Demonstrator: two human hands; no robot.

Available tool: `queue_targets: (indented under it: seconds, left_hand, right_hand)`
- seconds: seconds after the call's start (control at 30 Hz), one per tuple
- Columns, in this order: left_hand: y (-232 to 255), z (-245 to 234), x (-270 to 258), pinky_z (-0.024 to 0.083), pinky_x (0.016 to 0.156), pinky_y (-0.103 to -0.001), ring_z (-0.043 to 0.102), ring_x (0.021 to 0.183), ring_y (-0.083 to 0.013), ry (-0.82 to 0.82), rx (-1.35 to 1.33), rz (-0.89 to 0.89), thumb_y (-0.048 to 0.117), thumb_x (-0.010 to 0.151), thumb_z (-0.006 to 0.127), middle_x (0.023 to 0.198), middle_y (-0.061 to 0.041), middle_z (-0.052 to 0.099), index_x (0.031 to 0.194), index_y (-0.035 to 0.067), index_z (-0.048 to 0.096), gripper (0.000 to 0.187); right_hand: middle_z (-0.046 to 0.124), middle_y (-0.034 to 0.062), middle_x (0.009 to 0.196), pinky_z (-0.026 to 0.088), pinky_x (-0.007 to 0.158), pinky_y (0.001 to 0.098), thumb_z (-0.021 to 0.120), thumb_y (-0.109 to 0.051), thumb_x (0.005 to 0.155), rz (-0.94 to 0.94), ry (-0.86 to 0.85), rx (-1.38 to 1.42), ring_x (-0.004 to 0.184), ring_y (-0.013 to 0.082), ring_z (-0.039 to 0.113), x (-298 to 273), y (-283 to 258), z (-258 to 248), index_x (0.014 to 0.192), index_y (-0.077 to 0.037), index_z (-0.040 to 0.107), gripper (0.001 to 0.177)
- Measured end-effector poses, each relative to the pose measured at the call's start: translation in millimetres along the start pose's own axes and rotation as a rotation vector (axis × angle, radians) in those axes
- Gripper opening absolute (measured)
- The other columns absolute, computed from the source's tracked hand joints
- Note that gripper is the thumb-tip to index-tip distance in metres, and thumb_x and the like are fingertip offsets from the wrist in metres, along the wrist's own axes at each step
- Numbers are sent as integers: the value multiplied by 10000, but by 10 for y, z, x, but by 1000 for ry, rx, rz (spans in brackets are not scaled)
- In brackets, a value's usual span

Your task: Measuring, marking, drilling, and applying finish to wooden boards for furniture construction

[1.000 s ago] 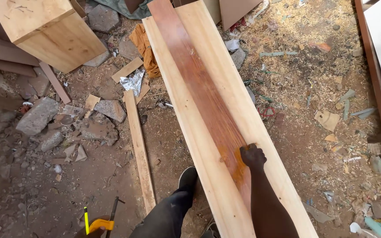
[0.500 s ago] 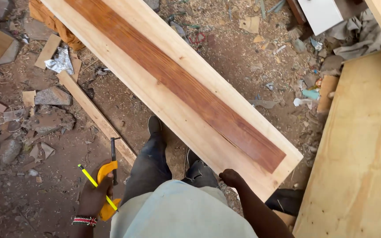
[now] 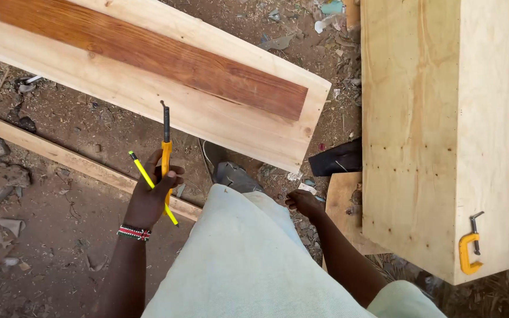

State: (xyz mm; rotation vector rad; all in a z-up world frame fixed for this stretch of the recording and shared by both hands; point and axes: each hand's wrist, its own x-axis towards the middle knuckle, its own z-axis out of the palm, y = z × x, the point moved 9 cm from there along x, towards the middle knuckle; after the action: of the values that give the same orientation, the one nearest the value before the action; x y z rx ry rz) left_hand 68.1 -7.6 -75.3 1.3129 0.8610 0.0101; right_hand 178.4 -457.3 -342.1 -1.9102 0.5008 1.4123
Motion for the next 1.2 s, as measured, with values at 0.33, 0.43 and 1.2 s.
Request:
queue_targets:
  seconds: [0.33,0.43,1.2]
  left_hand:
    - [-669,1902,-836,371,1168,-517,480,1415,-403,-241,150,17,323,1060,518,1499,-263,503,1605,161,367,589]
    - [-456,2414,-1229,350,1186,-472,482,1396,-356,-374,383,100,507,1046,490,1386,-216,549,1590,192,405,634]
    - [-1399,4596,-1222,361,269,-234,454,274,-183,-26,56,-205,273,1004,630,411,-138,458,1069,36,739,268]
  right_hand:
    - [725,128,1249,364,1176,405,272,-599,1086,-603,-533,109,1267,229,605,-2498,-1395,612,1324,-82,700,712]
    - [739,163,1169,443,1151,380,368,-499,1096,-384,-576,537,1109,223,694,-3113,-1491,589,1300,-18,687,612]
    - [673,178,753,521,747,345,454,-330,1044,-389,232,624,741,284,685,-1523,835,-4642,1174,2,685,424]
